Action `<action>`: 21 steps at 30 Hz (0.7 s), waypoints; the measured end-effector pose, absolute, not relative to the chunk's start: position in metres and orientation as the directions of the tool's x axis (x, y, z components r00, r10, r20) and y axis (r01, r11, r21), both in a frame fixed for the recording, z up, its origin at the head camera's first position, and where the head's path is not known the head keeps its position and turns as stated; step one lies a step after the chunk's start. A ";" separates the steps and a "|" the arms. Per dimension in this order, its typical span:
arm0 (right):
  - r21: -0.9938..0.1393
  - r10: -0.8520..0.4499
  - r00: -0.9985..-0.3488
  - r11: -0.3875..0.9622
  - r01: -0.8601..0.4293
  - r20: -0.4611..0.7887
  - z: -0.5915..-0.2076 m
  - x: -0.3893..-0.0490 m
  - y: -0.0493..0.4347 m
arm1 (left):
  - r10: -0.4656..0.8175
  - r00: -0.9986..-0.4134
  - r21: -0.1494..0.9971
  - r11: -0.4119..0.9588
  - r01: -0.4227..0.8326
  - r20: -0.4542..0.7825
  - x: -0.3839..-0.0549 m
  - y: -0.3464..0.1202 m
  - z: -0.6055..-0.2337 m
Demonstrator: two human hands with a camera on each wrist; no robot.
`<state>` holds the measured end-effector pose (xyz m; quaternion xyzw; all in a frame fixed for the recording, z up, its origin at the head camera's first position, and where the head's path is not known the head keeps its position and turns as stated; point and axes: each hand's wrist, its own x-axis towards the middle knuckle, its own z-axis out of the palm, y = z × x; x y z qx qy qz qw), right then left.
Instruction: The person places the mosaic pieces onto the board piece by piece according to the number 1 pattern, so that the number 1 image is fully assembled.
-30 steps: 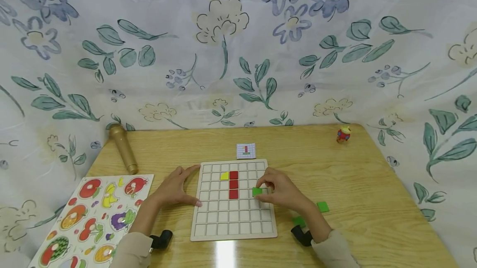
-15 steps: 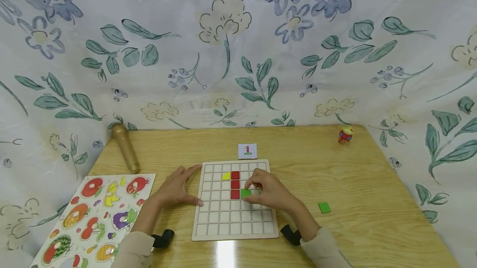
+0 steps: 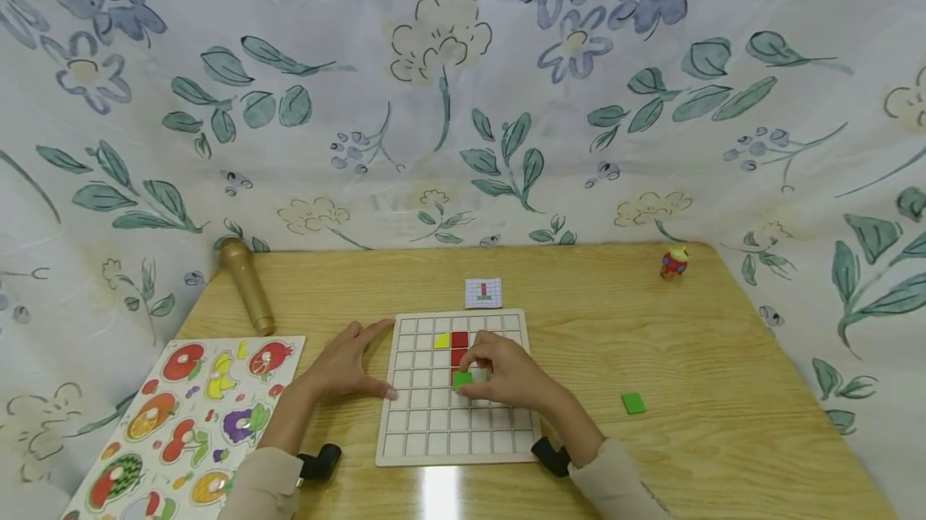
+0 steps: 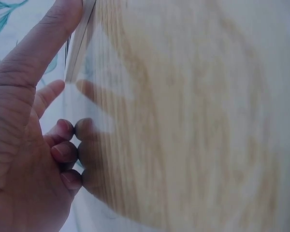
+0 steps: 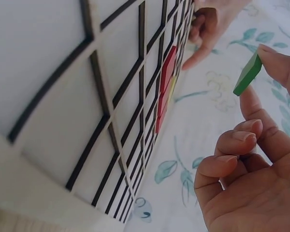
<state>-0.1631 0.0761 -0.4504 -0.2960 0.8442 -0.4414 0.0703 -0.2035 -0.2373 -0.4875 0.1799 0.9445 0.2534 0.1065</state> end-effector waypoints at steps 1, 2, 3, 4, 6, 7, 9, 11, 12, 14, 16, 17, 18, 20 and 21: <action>-0.788 -0.563 -0.815 0.435 -0.436 0.140 -0.450 -0.163 0.075 | 0.394 -0.913 0.520 0.805 0.285 -0.110 -0.203 -0.237 -0.487; -0.787 -0.565 -0.814 0.436 -0.437 0.139 -0.450 -0.164 0.074 | 0.395 -0.912 0.520 0.805 0.286 -0.110 -0.203 -0.237 -0.487; -0.786 -0.567 -0.812 0.436 -0.438 0.138 -0.449 -0.164 0.072 | 0.395 -0.912 0.521 0.804 0.286 -0.110 -0.203 -0.237 -0.487; -0.784 -0.570 -0.810 0.438 -0.439 0.136 -0.449 -0.164 0.071 | 0.395 -0.912 0.523 0.803 0.285 -0.108 -0.203 -0.237 -0.487; -0.778 -0.577 -0.805 0.441 -0.447 0.136 -0.450 -0.165 0.069 | 0.394 -0.913 0.524 0.802 0.286 -0.105 -0.203 -0.237 -0.486; -0.772 -0.579 -0.804 0.448 -0.451 0.134 -0.450 -0.165 0.068 | 0.394 -0.913 0.524 0.802 0.286 -0.104 -0.203 -0.237 -0.486; -0.761 -0.584 -0.800 0.456 -0.462 0.136 -0.451 -0.166 0.066 | 0.392 -0.914 0.519 0.805 0.286 -0.103 -0.203 -0.237 -0.486; -0.751 -0.588 -0.797 0.462 -0.471 0.138 -0.452 -0.166 0.063 | 0.388 -0.916 0.516 0.808 0.284 -0.104 -0.204 -0.237 -0.486; -0.748 -0.588 -0.797 0.467 -0.472 0.137 -0.452 -0.166 0.062 | 0.386 -0.916 0.514 0.810 0.282 -0.106 -0.204 -0.237 -0.487; -0.740 -0.588 -0.799 0.480 -0.472 0.128 -0.452 -0.167 0.059 | 0.383 -0.917 0.511 0.813 0.278 -0.110 -0.204 -0.237 -0.487; -0.735 -0.589 -0.800 0.494 -0.465 0.110 -0.454 -0.167 0.055 | 0.380 -0.918 0.514 0.813 0.273 -0.113 -0.204 -0.237 -0.487; -0.730 -0.589 -0.802 0.504 -0.461 0.100 -0.455 -0.168 0.054 | 0.379 -0.918 0.516 0.813 0.271 -0.114 -0.204 -0.237 -0.487; -0.728 -0.587 -0.805 0.515 -0.453 0.087 -0.456 -0.168 0.052 | 0.379 -0.918 0.517 0.812 0.271 -0.114 -0.204 -0.237 -0.487; -0.726 -0.585 -0.809 0.530 -0.438 0.061 -0.457 -0.168 0.050 | 0.380 -0.918 0.517 0.812 0.271 -0.115 -0.204 -0.237 -0.487; -0.727 -0.581 -0.812 0.536 -0.429 0.050 -0.457 -0.167 0.048 | 0.380 -0.918 0.517 0.812 0.272 -0.115 -0.204 -0.237 -0.487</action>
